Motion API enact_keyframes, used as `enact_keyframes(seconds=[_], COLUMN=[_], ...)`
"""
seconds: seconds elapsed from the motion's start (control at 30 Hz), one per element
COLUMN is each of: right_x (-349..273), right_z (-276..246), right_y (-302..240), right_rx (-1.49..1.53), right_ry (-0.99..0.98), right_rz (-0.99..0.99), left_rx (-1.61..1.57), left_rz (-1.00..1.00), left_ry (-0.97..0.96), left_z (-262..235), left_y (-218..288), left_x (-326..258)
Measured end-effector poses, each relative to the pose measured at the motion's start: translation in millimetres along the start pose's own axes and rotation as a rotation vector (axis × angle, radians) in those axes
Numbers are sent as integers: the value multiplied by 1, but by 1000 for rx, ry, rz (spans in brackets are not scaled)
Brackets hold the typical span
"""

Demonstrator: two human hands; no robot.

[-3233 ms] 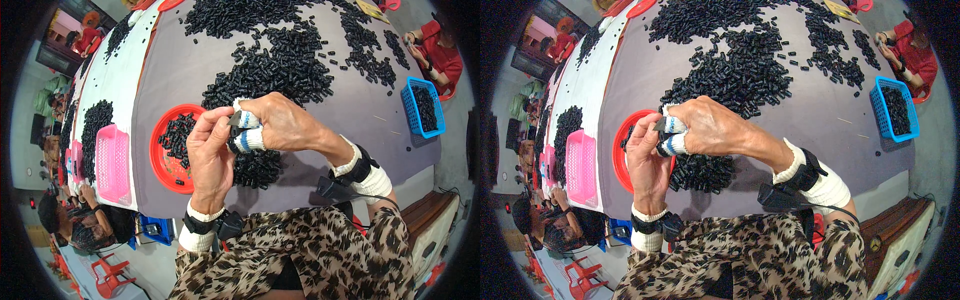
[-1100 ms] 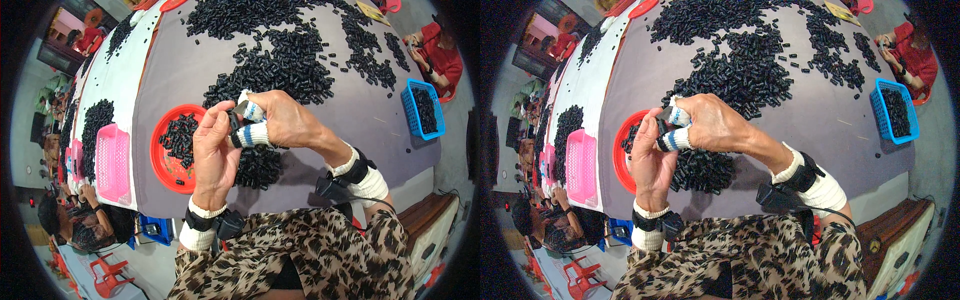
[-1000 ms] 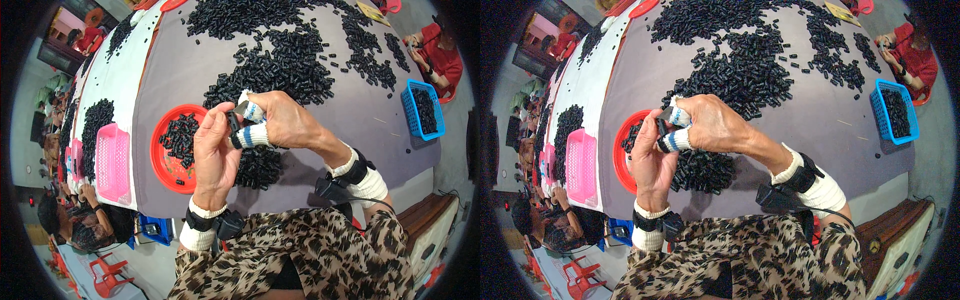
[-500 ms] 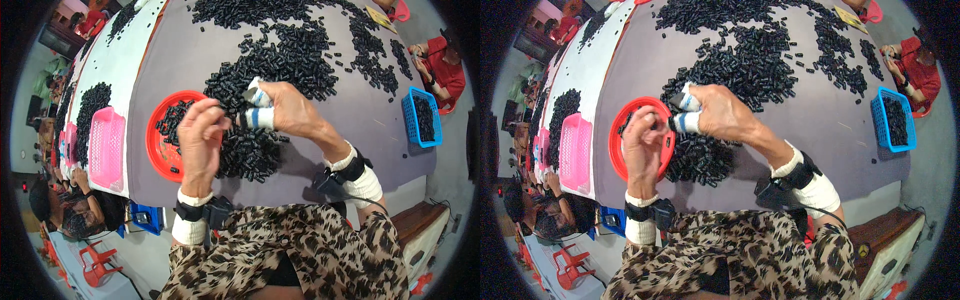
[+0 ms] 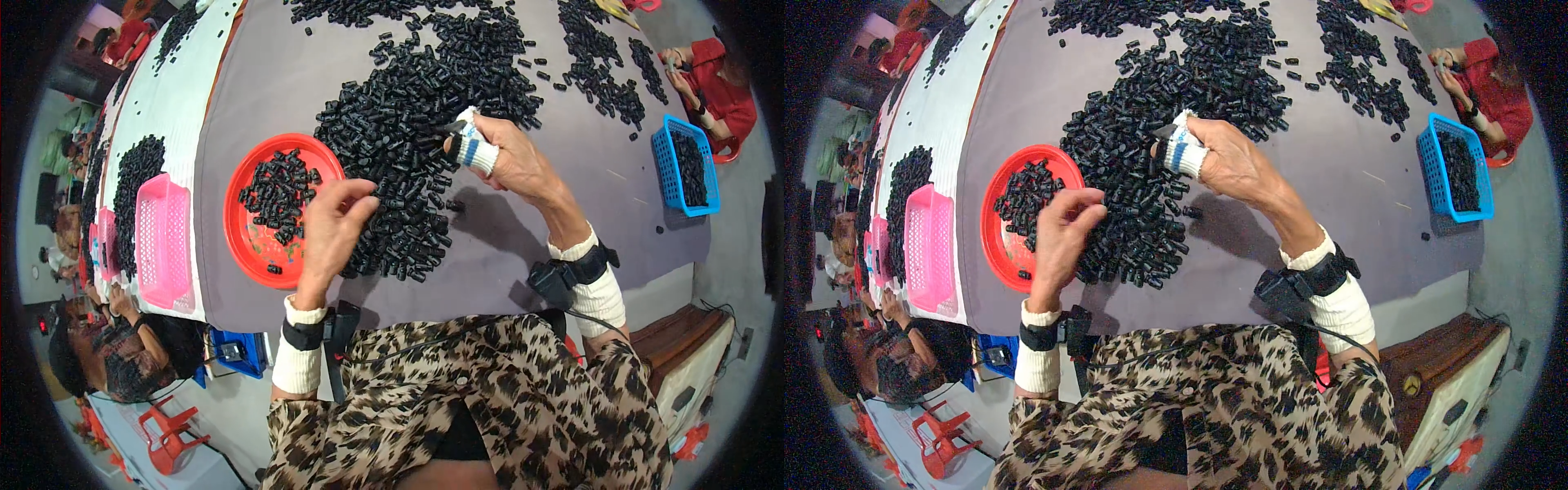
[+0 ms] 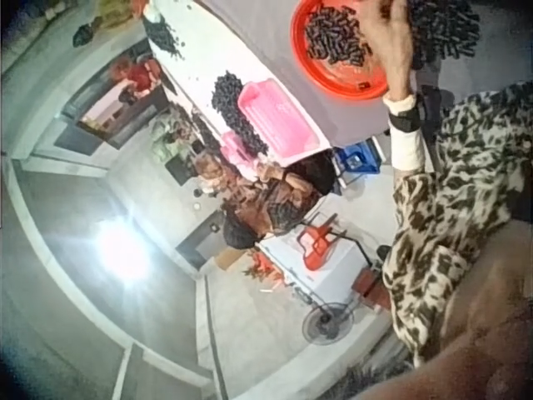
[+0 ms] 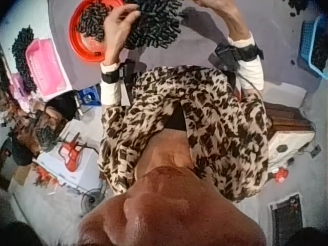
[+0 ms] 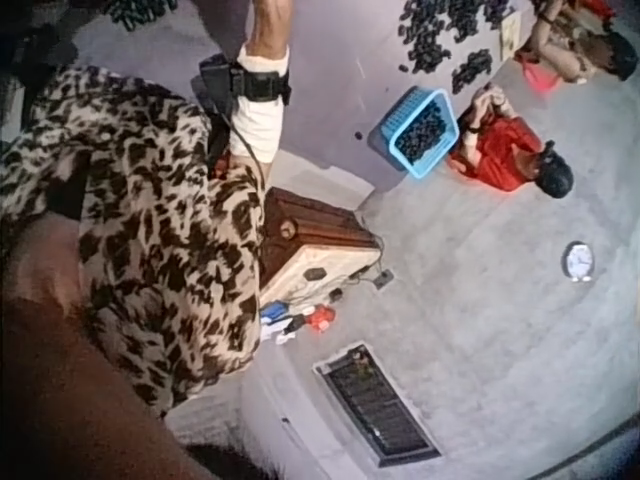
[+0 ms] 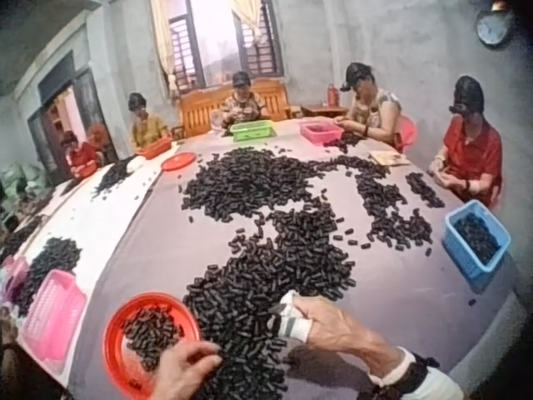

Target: Sorting and inspecting small black plastic components for shoe manufacturing at a workspace table.

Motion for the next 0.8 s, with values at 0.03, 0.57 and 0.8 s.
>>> enact_keyframes(seconds=[0.03, 0.57, 0.8], right_x=[-2, -10, -11], right_z=[-1, 3, 8], right_y=[5, 21, 16], right_rx=[-3, 89, 51], right_ry=[-14, -19, -83], right_rz=[34, 48, 118], left_rx=[95, 598, 644], left_rz=[70, 439, 456], left_ry=[-34, -264, -221], left_z=[11, 77, 72], left_y=[6, 20, 27], left_x=[2, 11, 12])
Point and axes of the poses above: each hand's wrist, its own x-axis towards the middle knuckle, its own z-axis out of the palm, y = z × x, the point moved 9 cm from there along x, towards the middle knuckle, and after that the axes turned 4 degrees about -y, right-handed, at the moved point
